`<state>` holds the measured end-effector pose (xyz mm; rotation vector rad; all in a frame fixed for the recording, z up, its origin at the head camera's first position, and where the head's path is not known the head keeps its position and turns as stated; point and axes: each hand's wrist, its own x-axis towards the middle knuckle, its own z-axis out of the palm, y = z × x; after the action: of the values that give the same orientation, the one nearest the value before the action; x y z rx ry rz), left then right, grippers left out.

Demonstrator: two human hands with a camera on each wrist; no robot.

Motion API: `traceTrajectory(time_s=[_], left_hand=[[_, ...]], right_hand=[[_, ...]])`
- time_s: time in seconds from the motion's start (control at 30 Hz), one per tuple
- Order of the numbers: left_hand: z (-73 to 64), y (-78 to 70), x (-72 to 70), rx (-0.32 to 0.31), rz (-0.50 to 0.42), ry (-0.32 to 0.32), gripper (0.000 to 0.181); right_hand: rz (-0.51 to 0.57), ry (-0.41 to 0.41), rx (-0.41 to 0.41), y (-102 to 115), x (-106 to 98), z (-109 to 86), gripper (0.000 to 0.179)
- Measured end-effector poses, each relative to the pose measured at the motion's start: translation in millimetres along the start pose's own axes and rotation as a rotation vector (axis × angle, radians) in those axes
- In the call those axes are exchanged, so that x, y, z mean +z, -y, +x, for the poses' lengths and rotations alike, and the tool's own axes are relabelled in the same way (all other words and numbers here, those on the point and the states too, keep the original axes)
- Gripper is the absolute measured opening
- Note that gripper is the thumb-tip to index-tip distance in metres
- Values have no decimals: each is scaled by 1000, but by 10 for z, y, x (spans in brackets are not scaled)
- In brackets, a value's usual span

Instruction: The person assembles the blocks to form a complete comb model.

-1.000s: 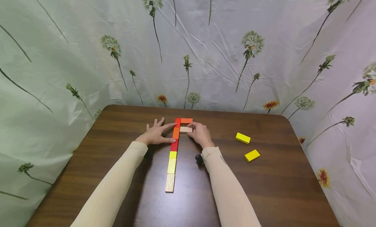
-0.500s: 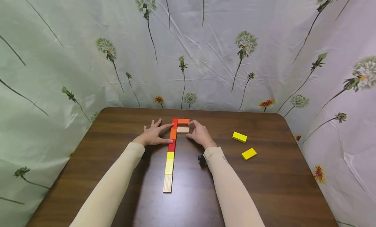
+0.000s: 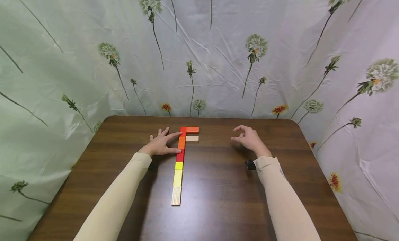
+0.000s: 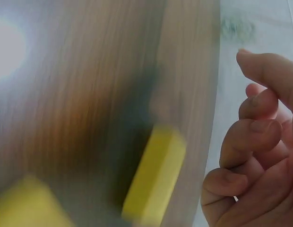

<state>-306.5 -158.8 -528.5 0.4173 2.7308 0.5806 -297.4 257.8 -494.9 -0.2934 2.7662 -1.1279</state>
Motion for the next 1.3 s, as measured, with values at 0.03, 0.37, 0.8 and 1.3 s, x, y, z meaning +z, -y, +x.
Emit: traceTrajectory(time_s=[0.03, 0.37, 0.8, 1.3], left_hand=[[-1, 4, 0, -1, -3, -1, 92], [-3, 20, -10, -4, -10, 1, 93], [-9, -8, -41, -9, 4, 7, 95], [-35, -29, -49, -12, -1, 5, 93]], right_hand=[[-5, 8, 18, -58, -68, -46, 45], [-67, 87, 150, -525, -351, -396, 54], [-126, 73, 208, -670, -366, -457, 51], [-111, 82, 129, -478, -256, -404, 40]])
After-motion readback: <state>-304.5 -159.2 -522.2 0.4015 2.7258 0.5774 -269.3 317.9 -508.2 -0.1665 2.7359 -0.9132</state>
